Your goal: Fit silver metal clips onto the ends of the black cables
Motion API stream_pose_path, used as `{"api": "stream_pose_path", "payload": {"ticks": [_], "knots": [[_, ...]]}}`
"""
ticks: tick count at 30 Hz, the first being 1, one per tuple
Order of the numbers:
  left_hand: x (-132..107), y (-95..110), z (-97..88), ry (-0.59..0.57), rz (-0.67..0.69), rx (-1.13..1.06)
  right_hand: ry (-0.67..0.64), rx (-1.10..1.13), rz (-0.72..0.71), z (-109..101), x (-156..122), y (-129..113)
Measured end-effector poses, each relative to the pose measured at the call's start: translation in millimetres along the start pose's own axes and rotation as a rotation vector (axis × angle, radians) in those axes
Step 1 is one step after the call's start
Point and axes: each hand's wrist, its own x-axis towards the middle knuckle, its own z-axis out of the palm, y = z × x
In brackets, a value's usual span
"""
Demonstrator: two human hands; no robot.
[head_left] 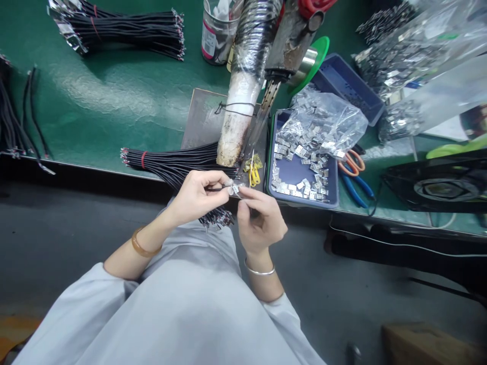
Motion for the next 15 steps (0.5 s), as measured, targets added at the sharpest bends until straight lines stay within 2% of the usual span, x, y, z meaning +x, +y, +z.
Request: {"api": "stream_pose_path", "payload": {"ticks": [3, 6, 10, 15], "knots": [[-1, -1, 0.6, 0.028, -0.019, -0.001, 0.070, 0.070, 0.161, 3, 0, 2], [-2, -2, 1.4, 0.075, -0.009, 0.021, 0.029, 0.081, 0.249, 4, 2, 3], [-3, -5, 4.0, 0.138, 0.008, 0.057, -0.035, -0.042, 0.109, 4, 5, 3], [-2, -5, 10.6, 0.203, 0.018, 0.044, -0.051, -0.190, -0.075, 4, 9, 7]]}}
